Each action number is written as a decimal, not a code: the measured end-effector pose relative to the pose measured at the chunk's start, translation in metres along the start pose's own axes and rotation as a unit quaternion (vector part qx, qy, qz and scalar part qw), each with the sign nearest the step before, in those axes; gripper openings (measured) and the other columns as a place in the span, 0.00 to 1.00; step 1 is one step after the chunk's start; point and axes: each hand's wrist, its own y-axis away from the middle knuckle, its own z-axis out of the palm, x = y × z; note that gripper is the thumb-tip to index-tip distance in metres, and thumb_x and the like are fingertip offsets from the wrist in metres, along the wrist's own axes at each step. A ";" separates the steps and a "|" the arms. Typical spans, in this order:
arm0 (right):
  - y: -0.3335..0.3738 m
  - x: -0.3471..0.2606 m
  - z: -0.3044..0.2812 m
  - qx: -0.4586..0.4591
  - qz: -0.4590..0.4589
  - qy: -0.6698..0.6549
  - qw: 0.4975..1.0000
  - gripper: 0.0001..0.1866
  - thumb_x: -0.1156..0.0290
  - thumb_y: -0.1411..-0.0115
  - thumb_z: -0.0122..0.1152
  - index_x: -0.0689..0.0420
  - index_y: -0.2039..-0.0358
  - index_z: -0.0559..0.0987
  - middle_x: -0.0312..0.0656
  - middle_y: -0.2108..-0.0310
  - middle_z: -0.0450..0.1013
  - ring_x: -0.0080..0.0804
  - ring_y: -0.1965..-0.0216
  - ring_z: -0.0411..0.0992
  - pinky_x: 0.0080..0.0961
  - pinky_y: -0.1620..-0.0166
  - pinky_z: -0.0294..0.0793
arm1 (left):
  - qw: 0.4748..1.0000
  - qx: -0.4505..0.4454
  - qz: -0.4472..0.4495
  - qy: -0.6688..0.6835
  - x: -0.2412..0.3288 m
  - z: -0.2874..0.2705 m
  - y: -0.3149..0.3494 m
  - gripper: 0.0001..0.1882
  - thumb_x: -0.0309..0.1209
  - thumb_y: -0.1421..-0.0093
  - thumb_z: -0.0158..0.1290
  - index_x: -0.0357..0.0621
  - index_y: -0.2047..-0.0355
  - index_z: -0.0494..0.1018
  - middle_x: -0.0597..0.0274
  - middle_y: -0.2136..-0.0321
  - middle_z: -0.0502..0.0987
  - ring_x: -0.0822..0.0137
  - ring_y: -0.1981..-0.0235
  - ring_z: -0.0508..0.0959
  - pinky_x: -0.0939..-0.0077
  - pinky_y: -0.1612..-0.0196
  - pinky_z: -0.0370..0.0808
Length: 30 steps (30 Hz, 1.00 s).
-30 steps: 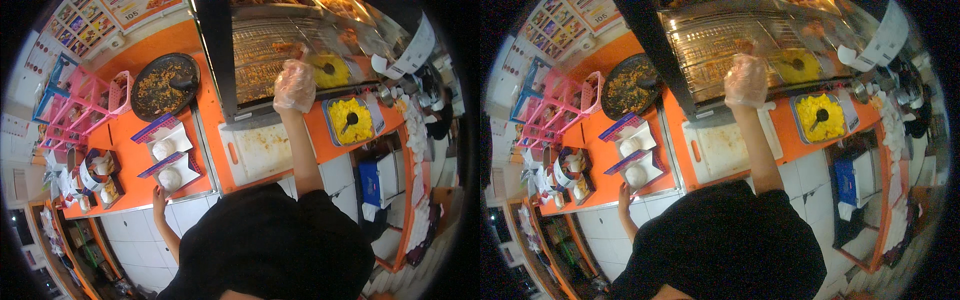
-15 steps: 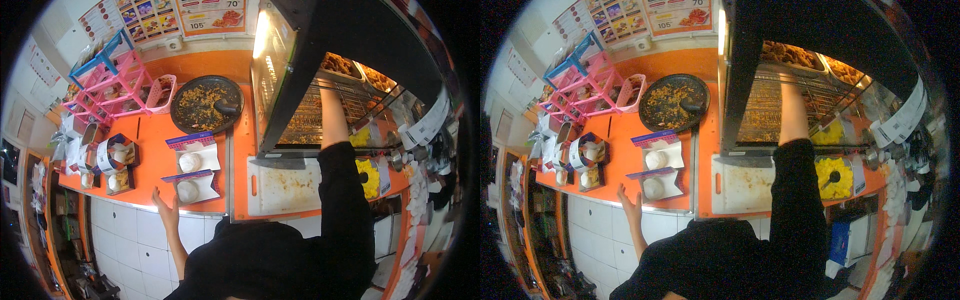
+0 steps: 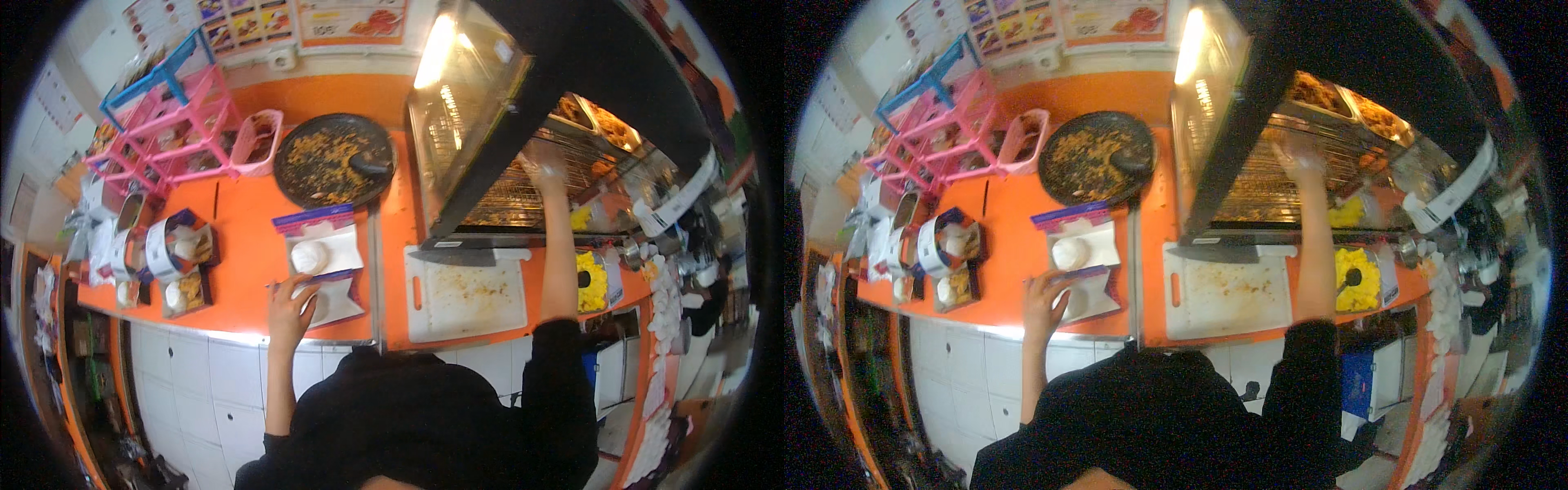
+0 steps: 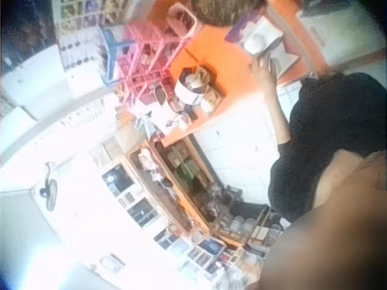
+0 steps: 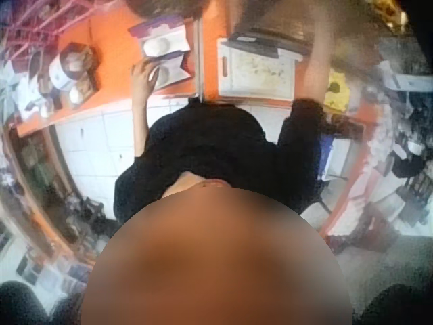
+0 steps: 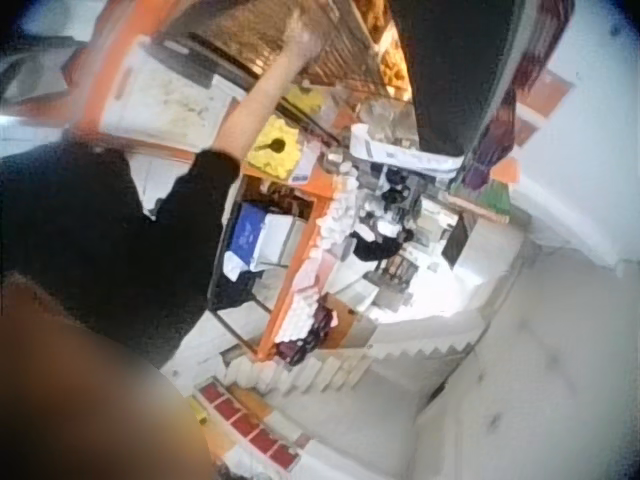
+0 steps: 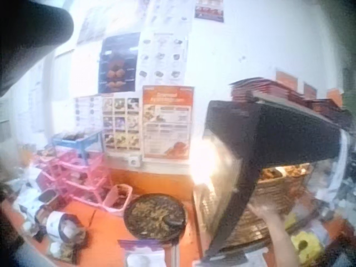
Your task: The person assembles multiple food orders at a counter. They place buns and fried chicken into boxes, add condiment packets, and close the boxes. The person also handles receipts and places them into the boxes.
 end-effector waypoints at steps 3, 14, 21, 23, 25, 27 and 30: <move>0.113 -0.014 -0.001 0.312 -0.078 -0.134 0.937 0.31 0.70 0.49 0.68 0.51 0.43 0.71 0.46 0.48 0.70 0.45 0.43 0.65 0.42 0.41 0.66 | 0.995 -0.003 -0.054 0.079 -0.009 0.009 0.014 0.12 0.27 0.46 0.58 0.49 0.60 0.77 0.65 0.58 0.77 0.60 0.53 0.75 0.57 0.48 0.68; 0.174 -0.301 0.027 -0.080 -0.175 -0.490 0.850 0.30 0.59 0.49 0.71 0.54 0.48 0.70 0.48 0.53 0.74 0.44 0.51 0.74 0.37 0.49 0.73 | 0.997 -0.037 0.035 0.064 -0.010 0.011 0.030 0.11 0.26 0.46 0.59 0.48 0.60 0.77 0.64 0.61 0.77 0.58 0.55 0.76 0.59 0.50 0.72; 0.168 -0.367 0.064 -0.229 -0.273 -0.311 0.881 0.14 0.66 0.43 0.60 0.57 0.58 0.79 0.51 0.59 0.76 0.45 0.51 0.74 0.36 0.50 0.76 | 0.998 -0.014 0.041 0.043 -0.015 0.010 0.024 0.14 0.25 0.47 0.57 0.47 0.58 0.76 0.62 0.58 0.76 0.58 0.52 0.74 0.59 0.49 0.70; 0.176 -0.318 0.068 -0.072 -0.450 -0.209 0.865 0.12 0.72 0.46 0.57 0.57 0.61 0.81 0.50 0.63 0.76 0.44 0.56 0.74 0.35 0.52 0.76 | 0.997 -0.010 0.052 0.057 -0.014 0.010 0.017 0.17 0.24 0.48 0.58 0.47 0.56 0.76 0.61 0.57 0.76 0.55 0.51 0.73 0.58 0.48 0.69; 0.180 -0.280 0.056 -0.058 -0.334 -0.356 0.871 0.08 0.71 0.44 0.56 0.54 0.64 0.80 0.46 0.63 0.75 0.46 0.59 0.73 0.37 0.54 0.75 | 0.997 -0.008 0.044 0.065 -0.008 0.009 0.010 0.20 0.22 0.49 0.58 0.47 0.54 0.76 0.58 0.54 0.75 0.53 0.50 0.72 0.57 0.45 0.68; 0.182 -0.222 0.040 0.013 -0.223 -0.459 0.860 0.08 0.67 0.42 0.58 0.53 0.63 0.79 0.45 0.61 0.74 0.45 0.58 0.74 0.38 0.55 0.75 | 0.997 0.008 0.034 0.063 0.002 0.008 0.004 0.21 0.21 0.48 0.58 0.46 0.52 0.75 0.56 0.51 0.73 0.52 0.47 0.71 0.57 0.43 0.67; 0.173 -0.135 0.025 0.140 -0.045 -0.404 0.903 0.07 0.67 0.42 0.62 0.50 0.63 0.80 0.41 0.65 0.76 0.43 0.62 0.76 0.38 0.62 0.76 | 0.997 0.030 0.033 0.065 0.022 0.011 -0.008 0.20 0.21 0.45 0.56 0.45 0.50 0.74 0.53 0.48 0.70 0.50 0.45 0.69 0.57 0.41 0.66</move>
